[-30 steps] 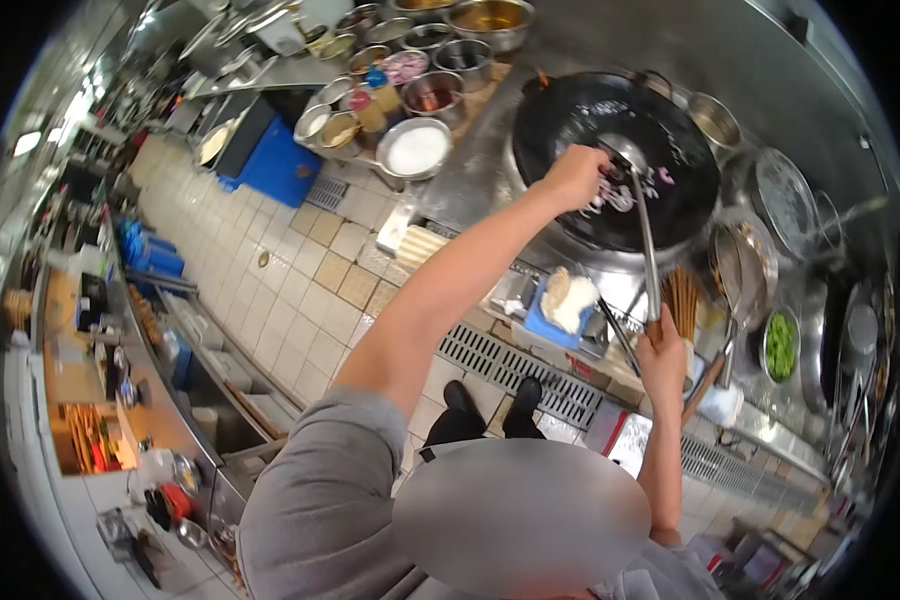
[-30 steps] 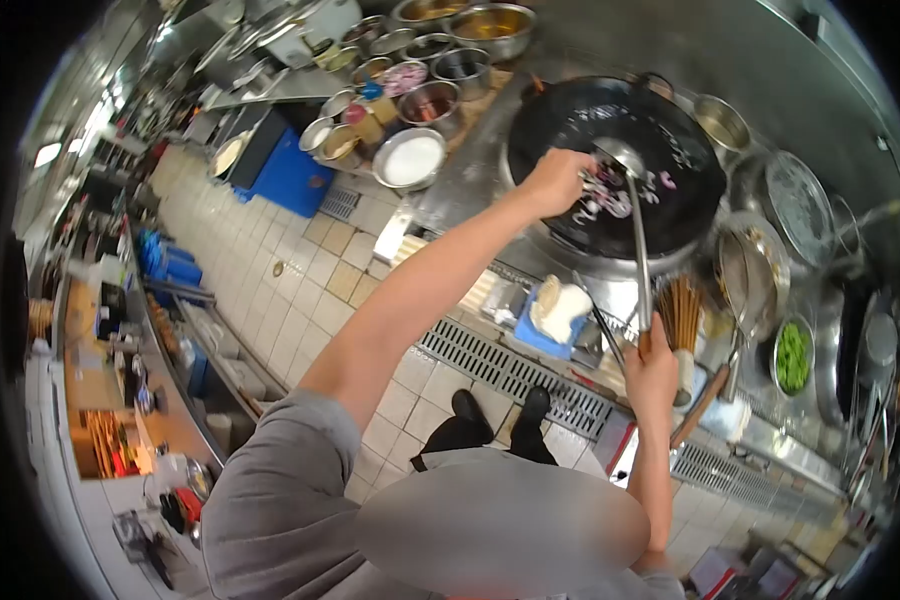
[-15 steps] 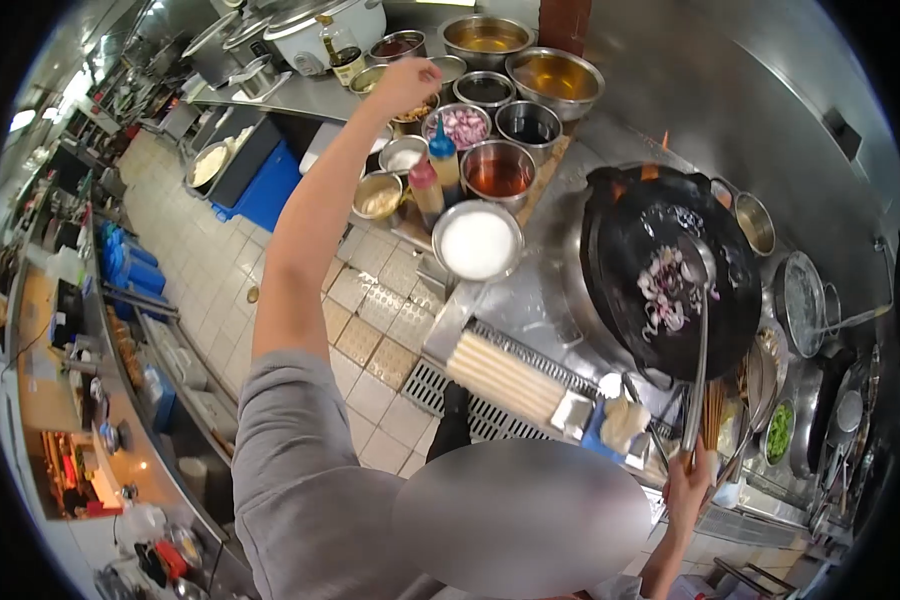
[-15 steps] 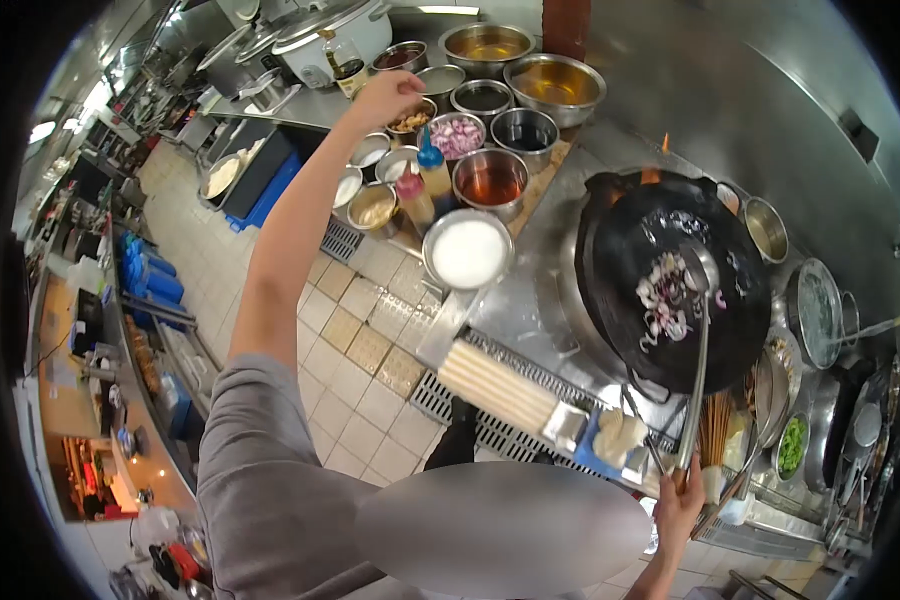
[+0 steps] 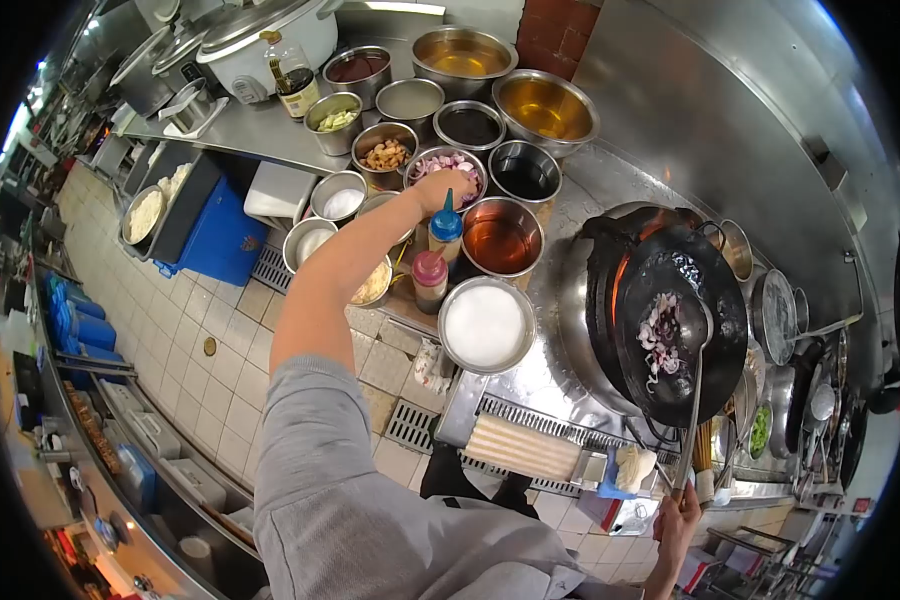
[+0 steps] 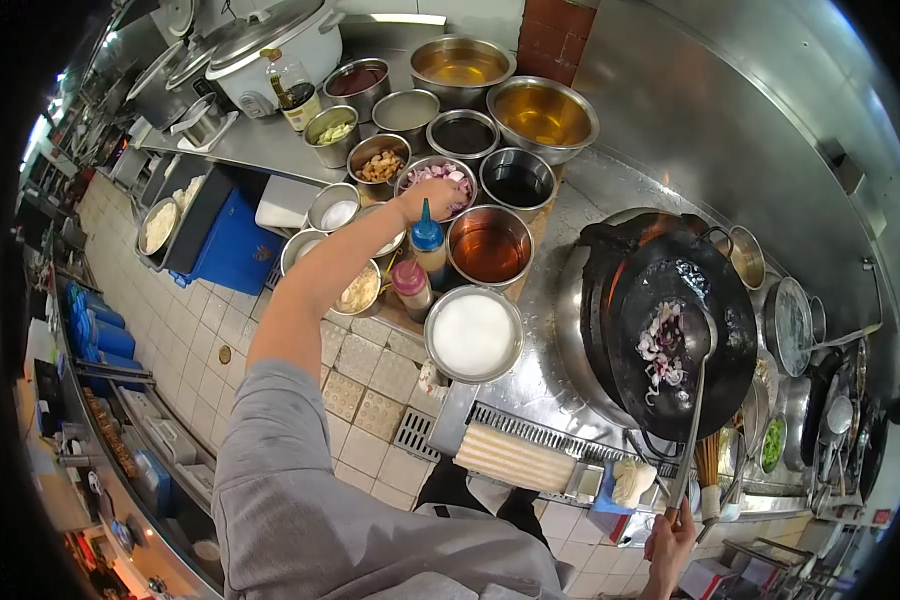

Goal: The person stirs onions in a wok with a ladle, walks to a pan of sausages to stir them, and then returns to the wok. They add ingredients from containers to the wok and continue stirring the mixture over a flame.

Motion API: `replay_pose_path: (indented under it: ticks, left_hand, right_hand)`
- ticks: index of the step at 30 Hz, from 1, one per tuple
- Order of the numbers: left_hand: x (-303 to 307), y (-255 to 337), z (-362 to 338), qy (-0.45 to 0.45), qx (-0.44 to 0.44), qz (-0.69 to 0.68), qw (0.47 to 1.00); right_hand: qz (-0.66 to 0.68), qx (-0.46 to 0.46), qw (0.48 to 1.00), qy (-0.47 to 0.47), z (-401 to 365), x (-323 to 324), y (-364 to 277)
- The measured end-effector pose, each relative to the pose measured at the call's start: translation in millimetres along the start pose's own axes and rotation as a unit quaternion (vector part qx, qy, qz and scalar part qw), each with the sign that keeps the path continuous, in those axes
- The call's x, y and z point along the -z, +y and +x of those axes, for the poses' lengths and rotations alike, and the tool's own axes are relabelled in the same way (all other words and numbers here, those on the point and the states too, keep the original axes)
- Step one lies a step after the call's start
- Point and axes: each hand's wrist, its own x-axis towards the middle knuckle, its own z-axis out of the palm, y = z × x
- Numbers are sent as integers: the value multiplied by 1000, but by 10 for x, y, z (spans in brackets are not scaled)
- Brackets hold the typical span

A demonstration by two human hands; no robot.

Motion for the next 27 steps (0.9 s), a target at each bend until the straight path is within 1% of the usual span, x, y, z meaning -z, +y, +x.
replay_pose_path:
  ticks: [1,4,5,7,8,9,10,11,13,14,15,16,17,18,19,21,22,23,24,25,26,27]
  left_hand:
    - [-19,-27,-3,18,-21,-25,999]
    - [64,-48,-164,110,19,-68,991]
    - [106,-14,-226,138,80,-124,979]
    - [235,73,-304,192,199,-233,932]
    - [286,19,-304,177,260,-246,917]
    - [313,-54,-309,201,260,-266,906]
    - [323,-127,-314,223,259,-287,895]
    - [325,-185,-310,241,256,-309,884]
    - [458,-239,-234,251,281,-363,852]
    - [782,-18,-207,221,303,-289,881]
    - [1144,409,-202,230,280,-379,851]
    - [1066,227,-59,261,276,-394,837]
    - [1248,457,73,261,274,-484,789]
    - [1384,570,190,234,251,-460,819]
    - [1467,826,304,244,226,-499,800]
    - [1546,1576,529,212,192,-496,820]
    - [1552,2160,589,191,184,-499,825]
    - [1476,2841,669,173,179,-499,830]
    - [1297,3384,742,133,192,-465,854]
    - [1065,3871,820,97,205,-429,874]
    - [762,4291,906,76,215,-402,887]
    - [291,4497,1029,67,214,-424,878]
  right_hand:
    - [2,-1,1000,0,19,-40,-49]
    - [16,9,1000,11,72,-65,-10]
    - [23,15,1000,9,99,-59,20]
    - [6,8,1000,17,121,-61,-8]
    - [-4,6,1000,19,157,-23,29]
    - [-13,4,1000,21,178,-4,58]
    - [-15,-3,1000,14,128,-55,-73]
    - [-4,9,1000,3,204,-13,-25]
    - [22,23,999,-4,284,193,217]
    - [16,17,1000,-8,239,191,154]
    - [11,6,1000,-7,180,194,51]
    - [3,-4,1000,-20,105,247,-17]
    - [-5,-11,999,-33,45,324,-66]
    - [18,-24,999,-41,-9,411,-43]
    - [43,-34,997,-52,-36,520,-1]
    - [70,-57,989,-115,61,797,56]
    - [88,-55,989,-107,181,915,152]
    - [104,-53,988,-103,304,1030,229]
    - [78,-26,987,-135,397,1149,168]
    - [43,26,991,-128,541,1249,218]
    - [8,79,990,-119,712,1321,317]
    - [-28,129,985,-110,809,1386,456]
